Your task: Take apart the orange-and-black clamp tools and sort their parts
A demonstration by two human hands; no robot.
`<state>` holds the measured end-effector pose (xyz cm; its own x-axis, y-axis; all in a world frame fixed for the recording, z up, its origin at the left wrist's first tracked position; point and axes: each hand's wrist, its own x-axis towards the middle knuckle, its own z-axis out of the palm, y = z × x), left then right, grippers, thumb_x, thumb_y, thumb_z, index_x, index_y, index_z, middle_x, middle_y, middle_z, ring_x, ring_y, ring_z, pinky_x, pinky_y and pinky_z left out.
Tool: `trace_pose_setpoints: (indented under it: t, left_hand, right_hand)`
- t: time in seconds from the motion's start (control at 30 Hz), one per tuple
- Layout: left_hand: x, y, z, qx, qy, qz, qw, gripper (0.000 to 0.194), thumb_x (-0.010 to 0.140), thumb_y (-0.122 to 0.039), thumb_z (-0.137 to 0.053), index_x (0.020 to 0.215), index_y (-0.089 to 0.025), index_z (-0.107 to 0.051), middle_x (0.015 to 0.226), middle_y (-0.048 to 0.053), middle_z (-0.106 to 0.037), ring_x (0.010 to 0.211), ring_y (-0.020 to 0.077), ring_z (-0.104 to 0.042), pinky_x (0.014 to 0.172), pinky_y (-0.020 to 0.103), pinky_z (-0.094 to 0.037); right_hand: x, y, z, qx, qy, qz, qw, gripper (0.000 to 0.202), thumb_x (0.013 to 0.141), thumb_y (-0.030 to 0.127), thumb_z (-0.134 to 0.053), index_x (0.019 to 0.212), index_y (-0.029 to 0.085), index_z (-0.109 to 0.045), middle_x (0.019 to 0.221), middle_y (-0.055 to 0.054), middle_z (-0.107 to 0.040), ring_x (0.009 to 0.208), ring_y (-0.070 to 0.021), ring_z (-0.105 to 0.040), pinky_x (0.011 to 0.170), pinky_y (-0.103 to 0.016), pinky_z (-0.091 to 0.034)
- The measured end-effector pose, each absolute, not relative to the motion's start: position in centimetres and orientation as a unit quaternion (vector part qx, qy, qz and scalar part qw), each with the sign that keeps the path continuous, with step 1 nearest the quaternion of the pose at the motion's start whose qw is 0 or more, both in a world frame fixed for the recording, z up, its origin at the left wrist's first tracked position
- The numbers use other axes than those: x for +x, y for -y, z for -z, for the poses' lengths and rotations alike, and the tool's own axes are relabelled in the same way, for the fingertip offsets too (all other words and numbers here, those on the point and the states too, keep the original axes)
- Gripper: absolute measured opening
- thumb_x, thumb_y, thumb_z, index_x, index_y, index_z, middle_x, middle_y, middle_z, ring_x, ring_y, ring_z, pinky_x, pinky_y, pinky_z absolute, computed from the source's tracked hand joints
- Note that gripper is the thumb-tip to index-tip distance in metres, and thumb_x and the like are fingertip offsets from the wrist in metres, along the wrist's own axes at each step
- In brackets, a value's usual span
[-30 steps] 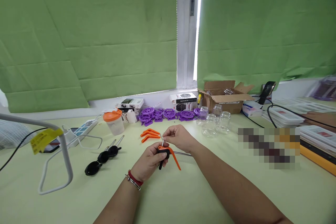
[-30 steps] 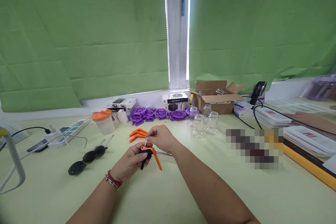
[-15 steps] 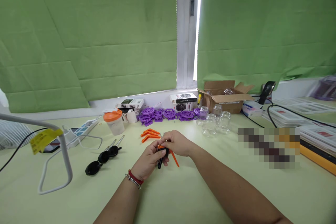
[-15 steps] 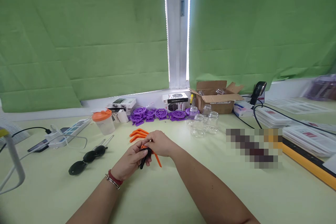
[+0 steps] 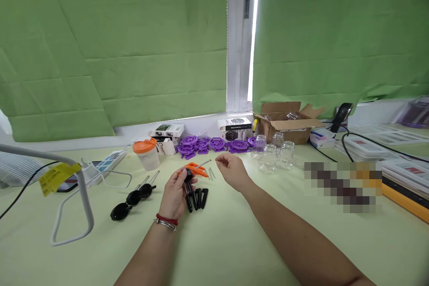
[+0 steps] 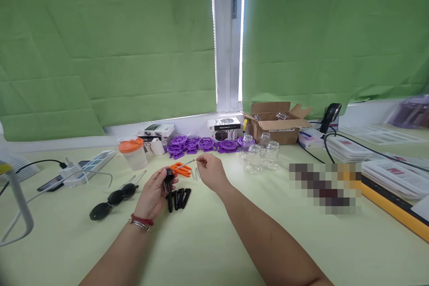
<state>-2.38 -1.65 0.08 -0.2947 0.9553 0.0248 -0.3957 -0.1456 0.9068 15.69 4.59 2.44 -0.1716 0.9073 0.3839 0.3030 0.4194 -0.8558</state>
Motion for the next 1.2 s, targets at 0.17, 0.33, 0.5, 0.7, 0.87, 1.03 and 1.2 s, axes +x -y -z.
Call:
trace_pose_setpoints:
  t: [0.17,0.33,0.5,0.7,0.87,1.03,1.2]
  left_hand:
    - [-3.1,1.0,0.4,0.272,-0.469,-0.712,0.447,0.041,0.064,-0.036,-0.076,0.098,-0.018,-0.06,0.079,0.002,-0.069,0.067,0.0142,-0.067,0.05,0.018,-0.043]
    - [-3.2,0.7,0.7,0.273,-0.485,-0.725,0.405,0.047,0.062,-0.04,-0.076,0.101,-0.018,-0.062,0.085,0.002,-0.067,0.065,0.0109,-0.064,0.042,0.014,-0.032]
    - [-3.3,0.6,1.0,0.277,-0.475,-0.732,0.403,0.048,0.06,-0.041,-0.077,0.1,-0.017,-0.064,0.075,-0.001,-0.065,0.055,0.006,-0.056,0.04,0.014,-0.03]
    - [-3.1,0.6,1.1,0.278,-0.424,-0.735,0.451,0.049,0.056,-0.029,-0.081,0.1,-0.016,-0.064,0.082,0.002,-0.067,0.063,0.0086,-0.059,0.047,0.016,-0.039]
    - [-2.8,0.6,1.2,0.278,-0.414,-0.728,0.47,0.046,0.06,-0.025,-0.079,0.102,-0.014,-0.062,0.085,0.003,-0.067,0.065,0.0103,-0.061,0.049,0.018,-0.041]
    - [-2.1,0.8,1.1,0.299,-0.392,-0.718,0.492,0.041,0.065,-0.023,-0.076,0.101,-0.015,-0.06,0.086,0.004,-0.066,0.068,0.0112,-0.062,0.053,0.02,-0.046]
    - [-1.3,1.1,1.1,0.315,-0.389,-0.69,0.522,0.041,0.071,-0.024,-0.072,0.108,-0.016,-0.059,0.092,0.006,-0.066,0.074,0.013,-0.063,0.059,0.022,-0.05]
  right_hand:
    - [15.3,-4.1,-0.6,-0.483,0.742,-0.366,0.286,0.009,0.074,0.021,-0.057,0.077,0.017,-0.063,0.069,-0.002,-0.06,0.058,-0.0123,-0.05,0.051,-0.022,-0.036]
    - [14.2,-1.6,0.7,-0.408,0.836,-0.317,0.184,0.019,0.078,0.023,-0.056,0.096,0.02,-0.064,0.081,-0.003,-0.059,0.064,-0.0118,-0.05,0.058,-0.022,-0.035]
    - [13.5,-0.4,1.8,-0.409,0.871,-0.233,0.143,0.024,0.086,0.031,-0.046,0.102,0.023,-0.062,0.098,-0.005,-0.054,0.069,-0.0125,-0.051,0.06,-0.024,-0.032]
    - [13.9,-0.6,2.3,-0.415,0.871,-0.22,0.144,0.017,0.083,0.029,-0.048,0.09,0.022,-0.062,0.093,-0.004,-0.054,0.071,-0.0137,-0.052,0.061,-0.024,-0.031]
    - [15.5,-1.1,2.5,-0.443,0.858,-0.207,0.161,0.013,0.076,0.014,-0.049,0.08,0.02,-0.061,0.088,-0.004,-0.057,0.073,-0.014,-0.052,0.061,-0.024,-0.032]
    - [17.7,-1.8,3.3,-0.486,0.813,-0.243,0.209,0.02,0.073,0.015,-0.054,0.092,0.021,-0.059,0.088,-0.003,-0.061,0.077,-0.0155,-0.053,0.064,-0.025,-0.035]
    - [18.7,-2.0,4.6,-0.454,0.789,-0.298,0.288,0.026,0.074,0.018,-0.054,0.099,0.02,-0.062,0.091,-0.004,-0.06,0.079,-0.0158,-0.055,0.071,-0.026,-0.04]
